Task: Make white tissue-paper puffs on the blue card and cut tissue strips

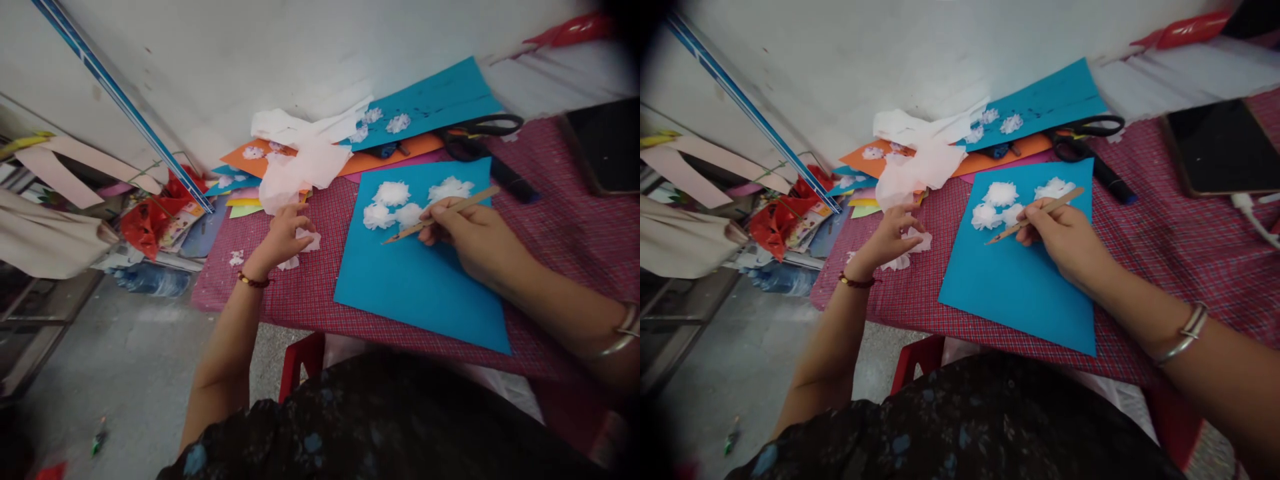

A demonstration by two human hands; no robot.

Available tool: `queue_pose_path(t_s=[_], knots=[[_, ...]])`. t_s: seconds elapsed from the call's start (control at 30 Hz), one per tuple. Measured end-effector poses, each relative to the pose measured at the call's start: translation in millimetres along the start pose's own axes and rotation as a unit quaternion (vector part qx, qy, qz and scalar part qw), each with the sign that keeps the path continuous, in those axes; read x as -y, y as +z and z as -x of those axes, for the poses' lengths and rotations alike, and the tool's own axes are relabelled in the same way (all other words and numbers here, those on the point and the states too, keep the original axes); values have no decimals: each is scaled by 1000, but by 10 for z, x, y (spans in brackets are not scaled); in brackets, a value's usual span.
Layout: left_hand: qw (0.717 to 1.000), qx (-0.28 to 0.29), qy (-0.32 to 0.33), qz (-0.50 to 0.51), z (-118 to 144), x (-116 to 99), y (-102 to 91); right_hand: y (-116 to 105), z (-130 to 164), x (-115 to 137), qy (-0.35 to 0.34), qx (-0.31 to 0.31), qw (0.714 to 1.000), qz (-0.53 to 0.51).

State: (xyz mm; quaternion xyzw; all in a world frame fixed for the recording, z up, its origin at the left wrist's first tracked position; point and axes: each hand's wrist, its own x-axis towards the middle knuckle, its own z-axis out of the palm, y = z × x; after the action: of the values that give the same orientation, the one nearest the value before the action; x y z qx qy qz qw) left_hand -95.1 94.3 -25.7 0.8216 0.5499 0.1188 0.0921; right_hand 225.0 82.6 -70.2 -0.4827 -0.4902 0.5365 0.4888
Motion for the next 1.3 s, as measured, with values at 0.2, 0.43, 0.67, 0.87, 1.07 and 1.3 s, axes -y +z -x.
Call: queue_pose_path(t_s=[0.2,0.43,0.67,0.87,1.07,1.3], knots=[[999,-14,-25,46,-8,109,155,6,-12,-3,10,2,1000,-5],[940,-122,-23,319,97,37,-215,11,0,10,3,-1,1000,-5],[941,-106,-45,318,-38,-279,-308,-44,-56,-78,-51,7,998,37],[978,-205,-29,15,-387,-400,14,-52,-67,-54,-75,6,993,94],[988,-100,15,113,-510,-662,87,-38,-80,-39,-67,-9,993,93],[918,107,-25,381,-587,-759,404,-30,-91,-35,-83,-15,992,93]])
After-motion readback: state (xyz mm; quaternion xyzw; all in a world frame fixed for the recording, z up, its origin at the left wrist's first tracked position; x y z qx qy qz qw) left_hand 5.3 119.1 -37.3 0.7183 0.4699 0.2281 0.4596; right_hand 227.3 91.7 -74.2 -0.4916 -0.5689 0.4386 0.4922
